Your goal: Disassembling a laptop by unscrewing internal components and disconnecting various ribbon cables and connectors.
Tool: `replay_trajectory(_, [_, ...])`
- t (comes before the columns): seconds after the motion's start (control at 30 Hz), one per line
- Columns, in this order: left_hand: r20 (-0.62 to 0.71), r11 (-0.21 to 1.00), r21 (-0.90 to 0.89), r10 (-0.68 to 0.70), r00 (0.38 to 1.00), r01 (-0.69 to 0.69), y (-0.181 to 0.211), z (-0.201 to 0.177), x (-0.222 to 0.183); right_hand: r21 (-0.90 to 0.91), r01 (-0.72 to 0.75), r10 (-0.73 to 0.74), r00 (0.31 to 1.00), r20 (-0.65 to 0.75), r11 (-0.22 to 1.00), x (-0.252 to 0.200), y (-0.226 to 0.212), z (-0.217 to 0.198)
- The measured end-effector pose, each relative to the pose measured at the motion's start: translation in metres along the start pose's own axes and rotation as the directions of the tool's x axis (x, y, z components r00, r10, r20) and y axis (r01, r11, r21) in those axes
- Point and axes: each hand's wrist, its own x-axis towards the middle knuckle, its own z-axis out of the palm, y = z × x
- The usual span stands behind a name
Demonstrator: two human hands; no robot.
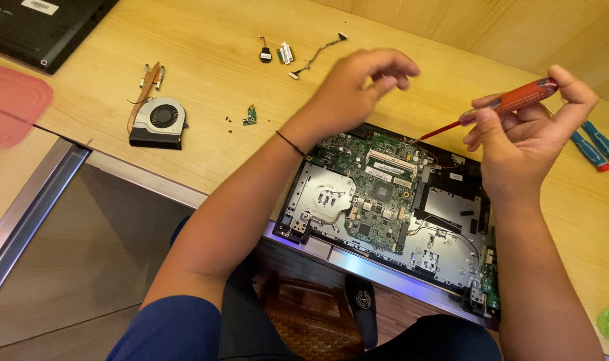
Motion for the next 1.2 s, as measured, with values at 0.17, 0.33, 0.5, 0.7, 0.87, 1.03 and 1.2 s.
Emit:
replay_trajectory(0.17, [-0.201,0.902,0.393,-0.109,0.974,0.182,-0.025,-0.067,-0.002,0.208,-0.135,0.188,0.948,-0.258,0.969,0.002,0.038,-0.025])
replay_trajectory(0.33, [-0.373,0.611,0.664,-0.231,0.899,0.432,-0.051,-0.114,-0.015,0.274,-0.221,0.306,0.895,-0.325,0.936,0.004,0.039,-0.026])
replay_trajectory(0.5, [-0.342,0.532,0.614,-0.486,0.804,0.583,-0.041,-0.124,-0.025,0.244,-0.257,0.329,0.886,-0.327,0.935,0.004,0.037,-0.026])
replay_trajectory(0.7, [-0.085,0.435,0.839,-0.491,0.867,0.328,0.004,-0.105,-0.058,0.215,-0.284,0.344,0.875,-0.34,0.934,0.007,0.051,-0.035])
replay_trajectory(0.87, [-0.064,0.349,0.919,-0.334,0.941,0.186,-0.01,-0.111,-0.087,0.218,-0.246,0.311,0.883,-0.352,0.945,0.007,0.075,-0.047])
replay_trajectory(1.03, [-0.051,0.397,0.902,-0.288,0.956,0.168,0.001,-0.106,-0.105,0.192,-0.228,0.283,0.896,-0.342,0.954,0.008,0.076,-0.051])
replay_trajectory(1.2, [-0.034,0.504,0.822,-0.424,0.905,0.267,0.023,-0.096,-0.134,0.207,-0.272,0.331,0.876,-0.351,0.94,0.009,0.074,-0.05])
